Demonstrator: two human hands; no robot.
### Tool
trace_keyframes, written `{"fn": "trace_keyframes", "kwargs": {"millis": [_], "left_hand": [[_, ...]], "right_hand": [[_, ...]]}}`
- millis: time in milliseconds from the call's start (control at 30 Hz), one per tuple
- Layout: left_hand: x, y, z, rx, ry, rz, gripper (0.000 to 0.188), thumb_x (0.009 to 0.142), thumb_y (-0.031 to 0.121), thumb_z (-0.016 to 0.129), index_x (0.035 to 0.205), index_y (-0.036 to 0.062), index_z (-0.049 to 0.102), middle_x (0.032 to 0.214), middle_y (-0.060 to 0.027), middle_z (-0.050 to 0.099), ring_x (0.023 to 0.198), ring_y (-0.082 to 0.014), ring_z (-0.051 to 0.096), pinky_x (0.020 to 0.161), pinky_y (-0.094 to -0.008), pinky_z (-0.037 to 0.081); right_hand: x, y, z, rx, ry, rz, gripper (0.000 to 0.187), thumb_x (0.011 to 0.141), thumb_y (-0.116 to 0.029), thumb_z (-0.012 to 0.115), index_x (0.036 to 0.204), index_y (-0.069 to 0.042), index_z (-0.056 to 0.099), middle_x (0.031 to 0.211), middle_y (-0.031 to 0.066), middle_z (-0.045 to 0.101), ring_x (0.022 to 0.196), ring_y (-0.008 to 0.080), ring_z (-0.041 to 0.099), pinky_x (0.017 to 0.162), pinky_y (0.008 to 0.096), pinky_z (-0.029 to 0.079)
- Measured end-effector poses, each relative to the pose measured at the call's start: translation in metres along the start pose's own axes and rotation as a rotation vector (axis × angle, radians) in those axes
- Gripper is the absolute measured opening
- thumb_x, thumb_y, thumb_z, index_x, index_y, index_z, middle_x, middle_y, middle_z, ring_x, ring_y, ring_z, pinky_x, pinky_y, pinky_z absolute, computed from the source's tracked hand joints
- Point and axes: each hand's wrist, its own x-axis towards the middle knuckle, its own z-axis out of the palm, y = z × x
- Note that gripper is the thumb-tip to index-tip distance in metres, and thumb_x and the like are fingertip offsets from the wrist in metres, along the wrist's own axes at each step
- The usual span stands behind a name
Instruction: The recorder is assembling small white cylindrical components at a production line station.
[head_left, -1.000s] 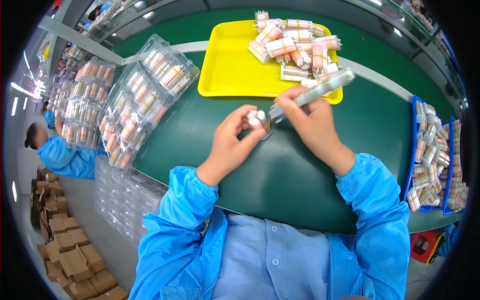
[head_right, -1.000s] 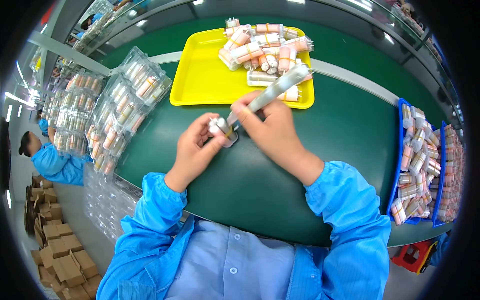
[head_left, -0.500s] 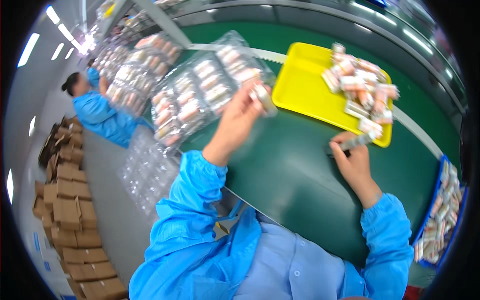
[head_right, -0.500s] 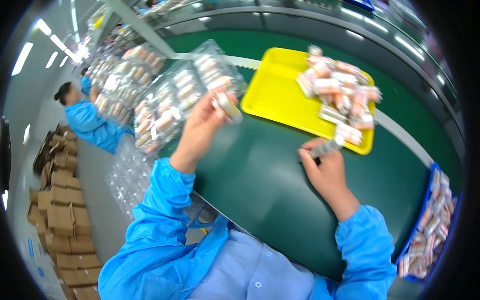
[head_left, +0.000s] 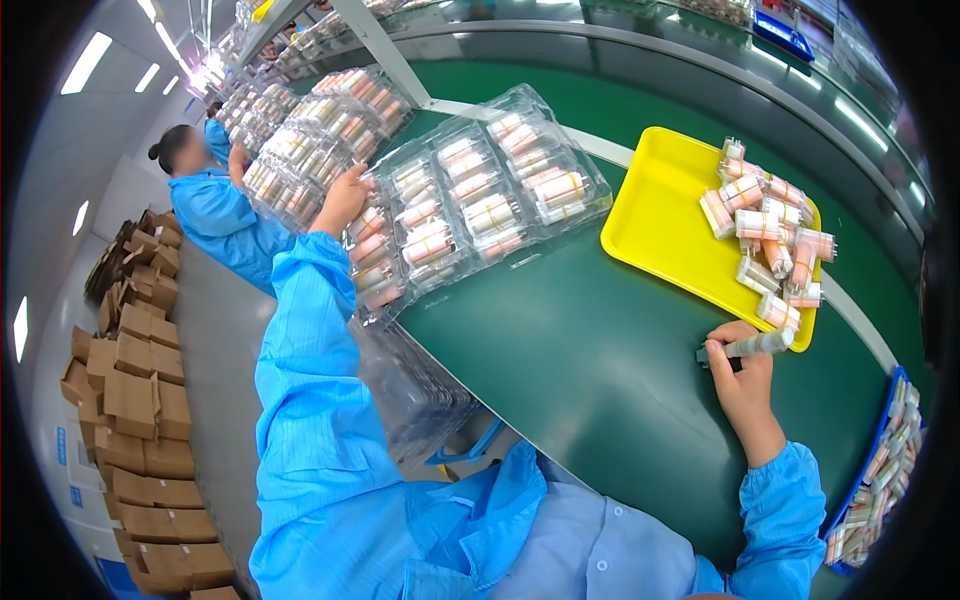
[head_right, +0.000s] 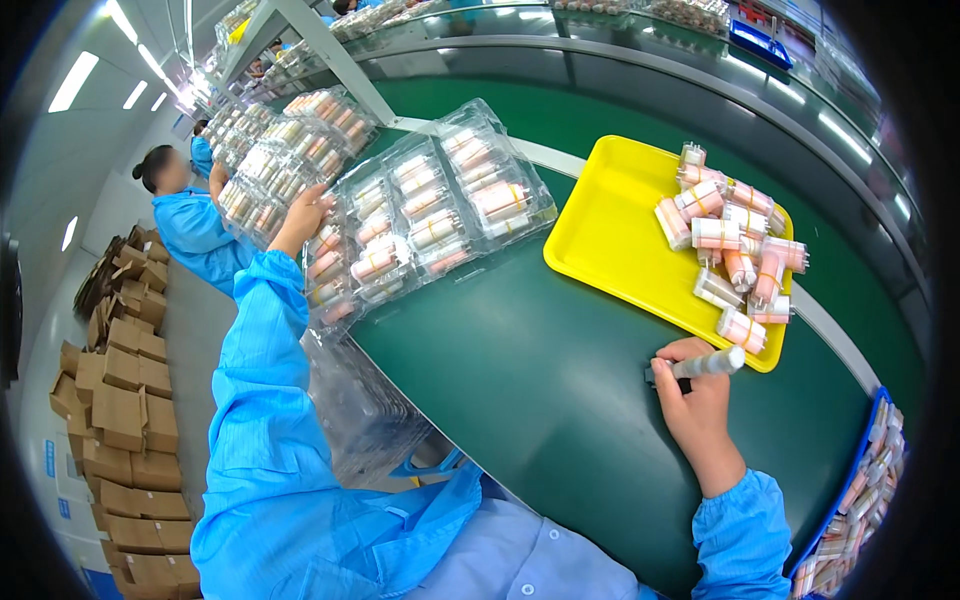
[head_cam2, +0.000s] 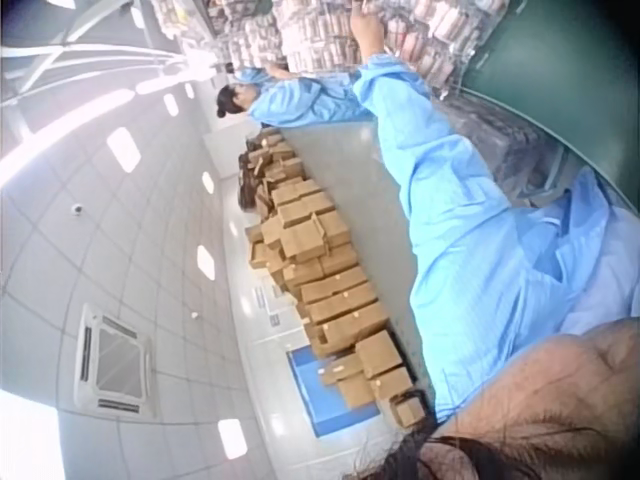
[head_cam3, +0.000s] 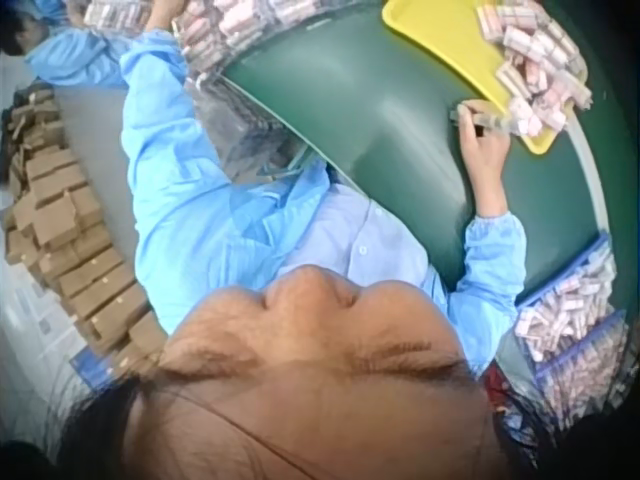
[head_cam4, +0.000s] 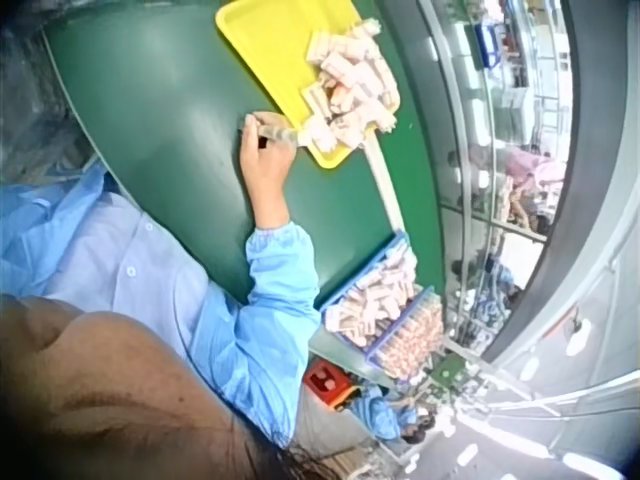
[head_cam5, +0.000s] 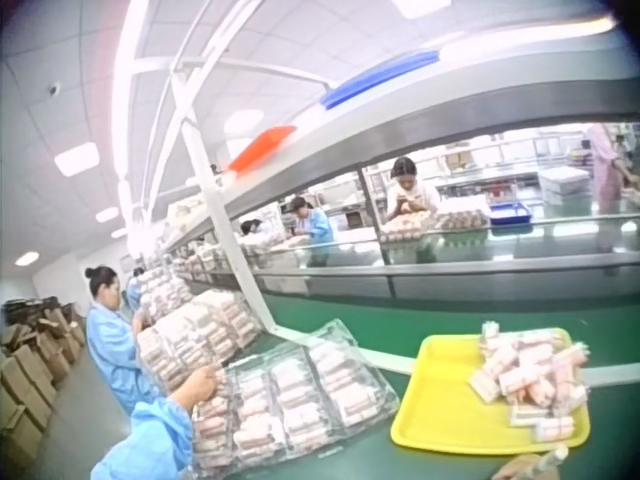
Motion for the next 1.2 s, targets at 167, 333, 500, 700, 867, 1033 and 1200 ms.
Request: {"fn": "trace_keyframes", "kwargs": {"millis": [167, 333, 500, 700, 867, 1033, 1200], "left_hand": [[-0.006, -0.007, 0.002, 0.290, -0.158, -0.012, 0.058, 0.103, 0.049, 0.044, 0.133, 0.0019, 0.059, 0.134, -0.0204, 0.061, 0.122, -0.0373, 0.057, 0.101, -0.0483, 0.045], [-0.037, 0.050, 0.009, 0.423, -0.209, 0.032, 0.075, 0.099, 0.062, 0.047, 0.151, 0.0067, 0.041, 0.156, -0.0198, 0.041, 0.149, -0.0367, 0.031, 0.113, -0.0708, 0.023], [-0.034, 0.018, -0.016, 0.074, 0.124, 0.021, 0.068, 0.104, 0.050, 0.046, 0.151, -0.0004, 0.041, 0.152, -0.0258, 0.045, 0.141, -0.0413, 0.043, 0.116, -0.0425, 0.035], [-0.166, 0.084, -0.097, -0.088, -0.125, 0.050, 0.031, 0.103, 0.025, 0.059, 0.108, -0.0025, 0.072, 0.096, -0.0105, 0.073, 0.091, -0.0172, 0.066, 0.084, -0.0313, 0.051], [-0.317, 0.145, -0.100, 0.194, -0.612, -0.080, 0.021, 0.088, 0.019, 0.077, 0.100, 0.0021, 0.074, 0.091, -0.0127, 0.072, 0.083, -0.0256, 0.069, 0.077, -0.0358, 0.053], [-0.392, 0.143, -0.052, 0.303, -0.471, -0.042, 0.025, 0.083, 0.023, 0.078, 0.102, 0.0075, 0.073, 0.092, -0.0146, 0.071, 0.088, -0.0353, 0.068, 0.077, -0.0454, 0.053], [-0.392, 0.141, -0.041, 0.414, -0.424, 0.038, 0.025, 0.082, 0.021, 0.078, 0.103, 0.0085, 0.073, 0.087, -0.0135, 0.067, 0.085, -0.0356, 0.066, 0.076, -0.0470, 0.053]], "right_hand": [[0.000, -0.003, 0.000, -0.013, -0.013, -0.009, 0.008, 0.087, -0.004, 0.071, 0.088, -0.002, 0.063, 0.085, 0.0104, 0.063, 0.078, 0.0238, 0.061, 0.071, 0.0350, 0.048], [-0.001, -0.004, -0.004, -0.028, -0.001, 0.001, 0.008, 0.088, -0.004, 0.070, 0.089, -0.002, 0.063, 0.084, 0.0100, 0.063, 0.078, 0.0231, 0.061, 0.071, 0.0347, 0.048], [0.003, -0.005, 0.003, 0.029, -0.010, -0.041, 0.008, 0.090, -0.005, 0.069, 0.090, -0.001, 0.063, 0.084, 0.0097, 0.064, 0.076, 0.0212, 0.061, 0.070, 0.0333, 0.048], [-0.001, -0.003, -0.004, 0.020, -0.032, -0.012, 0.008, 0.091, -0.007, 0.069, 0.091, -0.001, 0.065, 0.084, 0.0088, 0.065, 0.075, 0.0197, 0.061, 0.069, 0.0324, 0.048], [0.000, -0.005, -0.003, 0.046, -0.047, -0.007, 0.010, 0.093, -0.010, 0.069, 0.092, -0.001, 0.065, 0.079, 0.0068, 0.065, 0.071, 0.0161, 0.061, 0.066, 0.0301, 0.047], [-0.001, 0.005, 0.002, 0.049, -0.027, -0.006, 0.013, 0.093, -0.014, 0.070, 0.093, -0.002, 0.067, 0.078, 0.0069, 0.066, 0.070, 0.0163, 0.062, 0.066, 0.0304, 0.049], [-0.001, 0.012, -0.002, 0.036, -0.012, 0.002, 0.016, 0.091, -0.019, 0.072, 0.093, -0.003, 0.069, 0.079, 0.0087, 0.069, 0.071, 0.0193, 0.066, 0.067, 0.0330, 0.052]]}}
